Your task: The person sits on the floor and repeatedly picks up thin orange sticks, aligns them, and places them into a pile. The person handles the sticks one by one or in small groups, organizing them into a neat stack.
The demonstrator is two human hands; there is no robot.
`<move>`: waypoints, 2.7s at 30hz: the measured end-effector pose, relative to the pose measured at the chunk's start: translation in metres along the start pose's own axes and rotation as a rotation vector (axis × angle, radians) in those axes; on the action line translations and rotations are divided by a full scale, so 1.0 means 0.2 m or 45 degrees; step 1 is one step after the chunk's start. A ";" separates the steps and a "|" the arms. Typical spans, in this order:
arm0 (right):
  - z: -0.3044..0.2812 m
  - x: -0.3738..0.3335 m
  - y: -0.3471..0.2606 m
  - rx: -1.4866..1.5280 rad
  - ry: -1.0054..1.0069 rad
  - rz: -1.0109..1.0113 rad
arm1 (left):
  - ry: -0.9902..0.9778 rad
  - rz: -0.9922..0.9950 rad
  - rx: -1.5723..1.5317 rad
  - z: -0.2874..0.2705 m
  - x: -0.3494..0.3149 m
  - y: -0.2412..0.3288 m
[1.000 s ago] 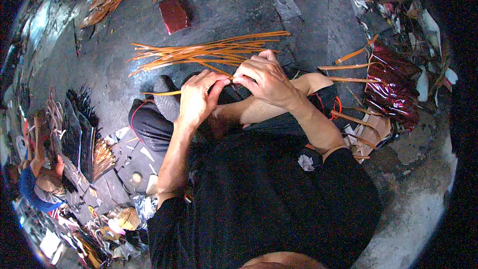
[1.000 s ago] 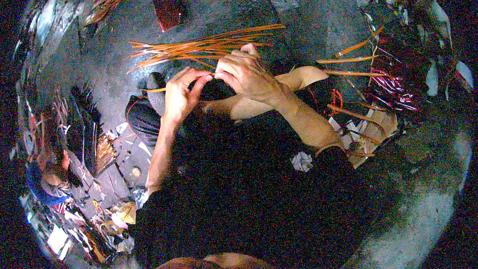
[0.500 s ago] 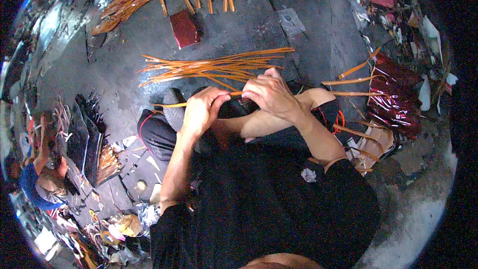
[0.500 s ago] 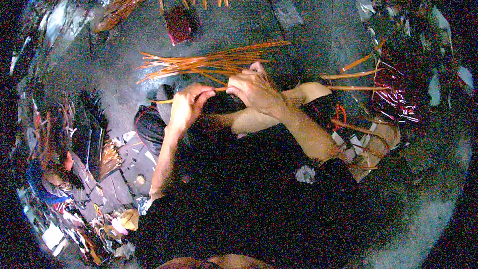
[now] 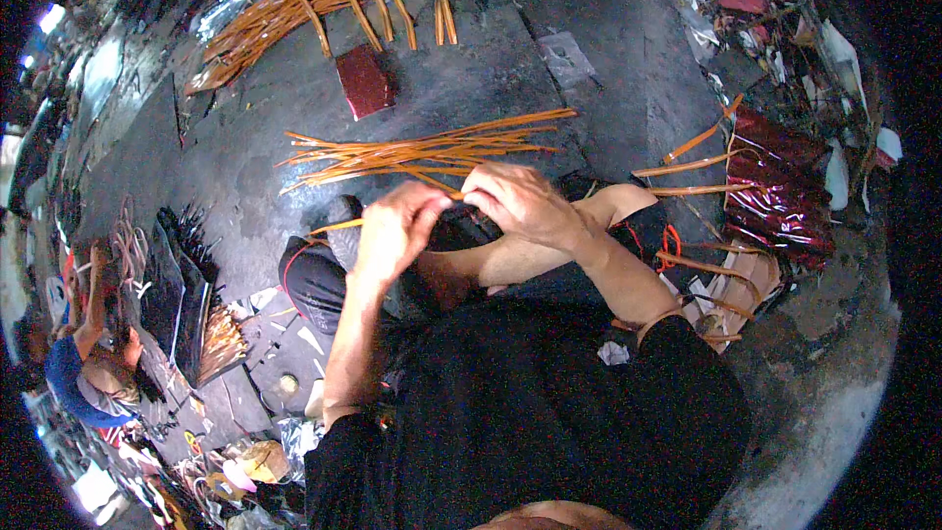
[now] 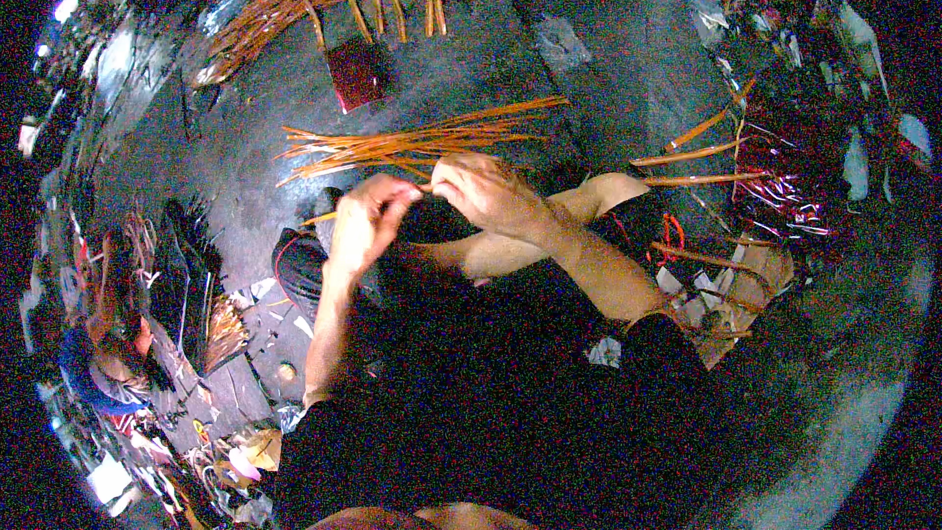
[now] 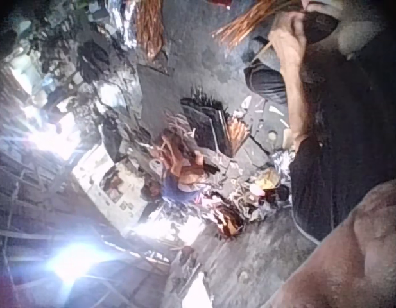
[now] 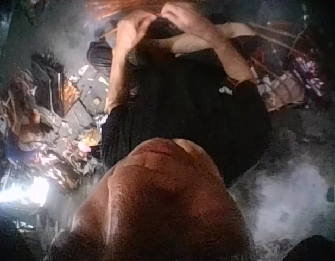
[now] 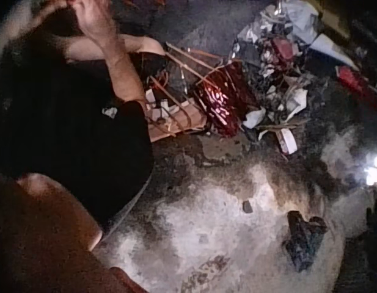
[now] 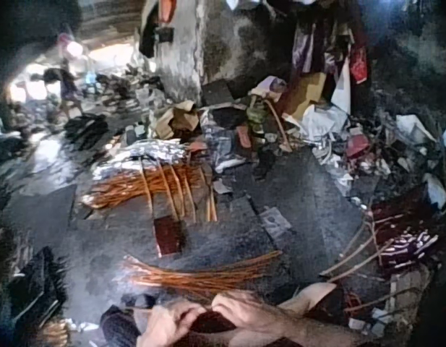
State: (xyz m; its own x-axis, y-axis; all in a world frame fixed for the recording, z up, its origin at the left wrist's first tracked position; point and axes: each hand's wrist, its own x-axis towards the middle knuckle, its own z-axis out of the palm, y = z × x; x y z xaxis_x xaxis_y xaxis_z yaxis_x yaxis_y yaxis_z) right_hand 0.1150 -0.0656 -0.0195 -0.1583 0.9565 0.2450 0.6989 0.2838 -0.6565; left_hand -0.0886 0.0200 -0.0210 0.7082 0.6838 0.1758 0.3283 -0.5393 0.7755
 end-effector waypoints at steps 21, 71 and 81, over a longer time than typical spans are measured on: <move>-0.57 -0.08 0.43 -0.495 0.026 0.271 | 0.075 -0.349 0.188 -0.50 -0.10 -0.46; -1.22 -0.43 0.40 1.656 1.436 0.242 | -0.187 0.051 0.238 0.52 1.48 -0.50; -0.88 -0.17 0.11 1.689 1.223 0.345 | -0.390 -0.036 -1.078 1.13 0.90 0.51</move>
State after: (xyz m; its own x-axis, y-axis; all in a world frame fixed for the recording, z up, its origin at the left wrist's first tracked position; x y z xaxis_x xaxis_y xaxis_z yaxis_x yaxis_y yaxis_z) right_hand 0.2577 -0.1049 0.0834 0.6724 0.7398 0.0212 -0.4882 0.4649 -0.7386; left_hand 0.2137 -0.0241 -0.0478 0.8822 0.4650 0.0747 -0.1366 0.1009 0.9855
